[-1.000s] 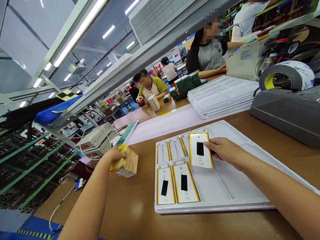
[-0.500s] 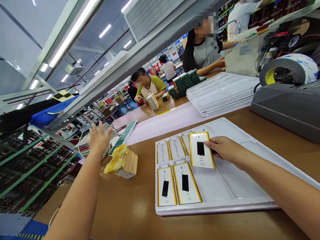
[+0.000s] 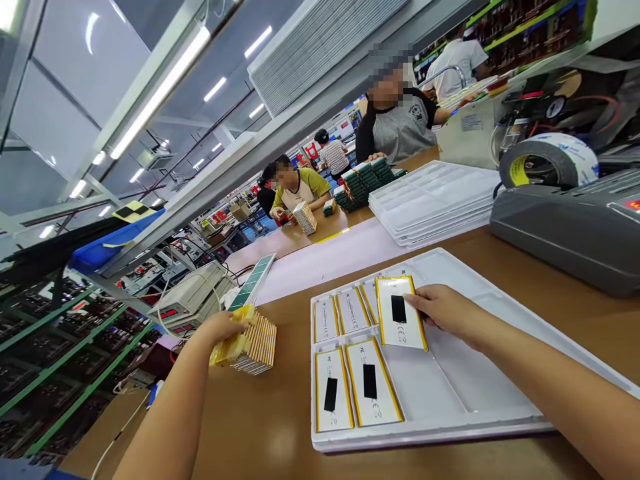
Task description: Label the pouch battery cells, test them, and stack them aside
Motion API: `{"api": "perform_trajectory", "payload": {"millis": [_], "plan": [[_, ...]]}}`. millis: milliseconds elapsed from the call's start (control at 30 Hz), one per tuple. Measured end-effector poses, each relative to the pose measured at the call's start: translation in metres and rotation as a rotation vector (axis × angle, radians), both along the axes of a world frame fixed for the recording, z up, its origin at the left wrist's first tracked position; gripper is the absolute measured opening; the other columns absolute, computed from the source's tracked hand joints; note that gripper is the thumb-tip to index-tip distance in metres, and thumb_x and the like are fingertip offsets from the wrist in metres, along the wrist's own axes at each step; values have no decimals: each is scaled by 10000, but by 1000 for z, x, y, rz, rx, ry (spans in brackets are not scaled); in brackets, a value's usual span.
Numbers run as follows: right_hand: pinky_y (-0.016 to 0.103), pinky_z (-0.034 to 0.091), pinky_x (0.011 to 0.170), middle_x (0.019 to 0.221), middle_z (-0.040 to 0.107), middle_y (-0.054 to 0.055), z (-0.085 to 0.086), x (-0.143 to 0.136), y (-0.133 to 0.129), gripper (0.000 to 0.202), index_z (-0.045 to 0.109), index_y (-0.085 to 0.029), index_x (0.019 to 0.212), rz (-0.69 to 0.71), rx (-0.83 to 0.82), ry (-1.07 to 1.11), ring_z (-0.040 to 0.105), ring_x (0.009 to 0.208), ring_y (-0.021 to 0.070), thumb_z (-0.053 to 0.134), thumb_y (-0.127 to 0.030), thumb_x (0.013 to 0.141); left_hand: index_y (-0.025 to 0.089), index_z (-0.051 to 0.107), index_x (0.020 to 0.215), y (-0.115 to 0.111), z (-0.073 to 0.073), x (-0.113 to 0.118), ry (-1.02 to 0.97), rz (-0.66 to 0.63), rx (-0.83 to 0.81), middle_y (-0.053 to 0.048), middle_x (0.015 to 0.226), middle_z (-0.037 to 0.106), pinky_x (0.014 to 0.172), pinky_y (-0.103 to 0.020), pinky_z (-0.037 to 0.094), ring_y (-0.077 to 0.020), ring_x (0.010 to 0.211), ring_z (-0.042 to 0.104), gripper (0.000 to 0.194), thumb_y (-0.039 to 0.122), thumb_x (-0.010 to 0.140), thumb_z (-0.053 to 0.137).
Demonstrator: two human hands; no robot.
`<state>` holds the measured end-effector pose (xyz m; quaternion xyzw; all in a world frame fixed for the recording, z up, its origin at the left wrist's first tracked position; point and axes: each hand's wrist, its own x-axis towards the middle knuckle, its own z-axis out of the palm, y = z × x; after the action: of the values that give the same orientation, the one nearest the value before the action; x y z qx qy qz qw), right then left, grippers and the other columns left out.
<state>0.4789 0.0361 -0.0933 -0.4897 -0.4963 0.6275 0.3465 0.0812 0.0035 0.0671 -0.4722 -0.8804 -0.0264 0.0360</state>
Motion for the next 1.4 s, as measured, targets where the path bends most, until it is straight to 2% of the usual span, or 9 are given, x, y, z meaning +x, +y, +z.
{"api": "perform_trajectory", "payload": {"millis": [100, 267, 333, 467, 633, 800, 967, 1100, 1400], "plan": [[224, 262, 437, 539, 475, -12, -5, 0, 3, 233, 535, -163, 641, -31, -7, -38, 324, 453, 80, 517, -389, 693, 192, 631, 713, -9, 10, 1, -22, 49, 14, -127, 759, 668, 682, -402, 427, -346, 792, 600, 388, 358, 377, 733], [225, 300, 466, 512, 482, -4, -14, -1, 12, 241, 500, -166, 561, -106, 85, -223, 388, 480, 99, 462, -301, 757, 169, 523, 1051, -24, 13, 26, -139, -3, 254, -142, 959, 620, 728, -416, 424, -319, 900, 568, 596, 438, 532, 638], [223, 302, 466, 528, 496, -1, -17, 0, 13, 226, 503, -166, 569, -109, 104, -234, 399, 488, 102, 474, -302, 748, 195, 455, 1128, -27, -5, 47, -402, -114, 378, -87, 945, 621, 692, -357, 456, -238, 834, 598, 559, 470, 646, 521], [212, 251, 428, 466, 406, -37, -14, -2, 6, 266, 461, -170, 557, -69, 98, -183, 320, 431, 75, 529, -388, 695, 141, 560, 932, -25, -74, 88, -1738, -334, 466, -84, 771, 635, 680, -389, 468, -238, 743, 610, 368, 401, 684, 482], [198, 217, 396, 461, 369, -53, 23, -32, -1, 370, 470, -166, 607, 57, 153, -138, 296, 412, 65, 534, -529, 643, 100, 559, 1018, -15, -133, 102, -2403, -359, 483, -127, 838, 644, 762, -418, 440, -268, 863, 592, 493, 493, 734, 467], [184, 289, 428, 523, 479, -20, 61, -116, 5, 262, 488, -160, 654, 235, 496, -404, 377, 460, 78, 364, -328, 813, 134, 506, 1134, -18, -136, 101, -2541, -428, 433, -135, 1001, 628, 848, -460, 379, -290, 977, 552, 529, 512, 778, 407], [190, 318, 499, 643, 589, -12, 66, -170, 8, 266, 501, -181, 630, 278, 662, -613, 482, 572, 103, 419, -358, 811, 164, 566, 1058, -18, -137, 98, -2521, -461, 551, -100, 973, 651, 869, -452, 371, -282, 990, 550, 448, 487, 800, 391], [248, 345, 561, 759, 625, 39, 65, -146, 21, 329, 547, -198, 708, 199, 690, -924, 544, 695, 180, 412, -482, 805, 158, 586, 1029, -14, -140, 89, -2500, -477, 608, -125, 972, 649, 839, -471, 395, -298, 971, 559, 520, 560, 768, 385], [313, 414, 662, 942, 623, 122, 43, -62, 56, 153, 601, -143, 876, 253, 568, -1527, 571, 867, 258, 504, -177, 763, 251, 576, 1046, -8, -141, 88, -2410, -297, 863, -68, 908, 668, 790, -520, 431, -277, 890, 593, 520, 620, 711, 427]]}}
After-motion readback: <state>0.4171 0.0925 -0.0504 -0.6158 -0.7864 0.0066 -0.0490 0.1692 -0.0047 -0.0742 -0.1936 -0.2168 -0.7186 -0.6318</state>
